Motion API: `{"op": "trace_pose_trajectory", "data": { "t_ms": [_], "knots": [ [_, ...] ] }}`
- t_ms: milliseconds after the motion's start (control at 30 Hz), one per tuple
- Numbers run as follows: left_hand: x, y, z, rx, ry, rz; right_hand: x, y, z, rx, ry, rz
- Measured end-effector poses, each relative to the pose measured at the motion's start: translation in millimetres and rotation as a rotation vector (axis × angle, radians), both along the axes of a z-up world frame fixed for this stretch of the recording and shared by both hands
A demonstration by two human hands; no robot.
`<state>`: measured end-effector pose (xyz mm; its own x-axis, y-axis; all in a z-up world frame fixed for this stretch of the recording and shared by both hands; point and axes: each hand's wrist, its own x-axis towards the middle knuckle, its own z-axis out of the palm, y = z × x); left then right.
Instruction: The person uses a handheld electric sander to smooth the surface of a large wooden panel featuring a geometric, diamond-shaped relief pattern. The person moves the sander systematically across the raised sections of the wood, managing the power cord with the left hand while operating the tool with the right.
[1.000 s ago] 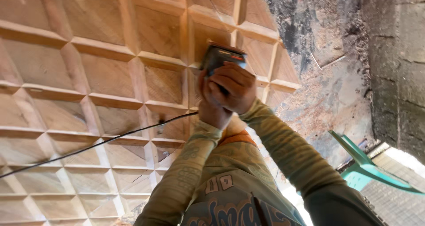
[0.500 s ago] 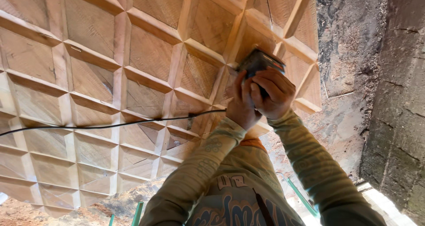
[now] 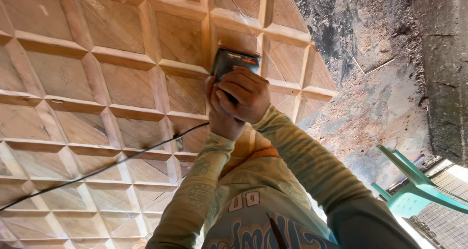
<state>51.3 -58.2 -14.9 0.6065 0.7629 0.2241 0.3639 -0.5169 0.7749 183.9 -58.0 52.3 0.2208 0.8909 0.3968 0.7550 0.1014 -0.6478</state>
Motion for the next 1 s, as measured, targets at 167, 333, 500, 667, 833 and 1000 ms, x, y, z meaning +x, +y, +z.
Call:
{"op": "trace_pose_trajectory", "data": {
  "t_ms": [167,333,500,667,833,1000],
  "knots": [
    [20.4,-30.5,-1.4,-0.073,-0.011,-0.015,24.6,-25.0,0.3,-0.051,-0.031,0.007],
    [35.6,-58.6,-3.0,-0.439,0.135,-0.05,36.8,-45.4,4.7,-0.102,-0.019,-0.008],
    [40.7,-62.2,-0.1,-0.439,0.039,0.012,37.0,-43.9,5.0,-0.143,-0.008,-0.009],
    [18.7,-23.4,3.8,-0.211,0.032,0.054,14.6,-9.4,1.6,-0.108,0.007,0.028],
    [-11.7,15.3,4.0,-0.235,0.025,0.031,-10.3,22.5,-2.5,-0.052,-0.023,0.072],
    [-41.4,43.7,1.6,-0.21,0.005,0.113,-48.2,57.2,2.7,0.047,-0.043,0.076]
  ]
}}
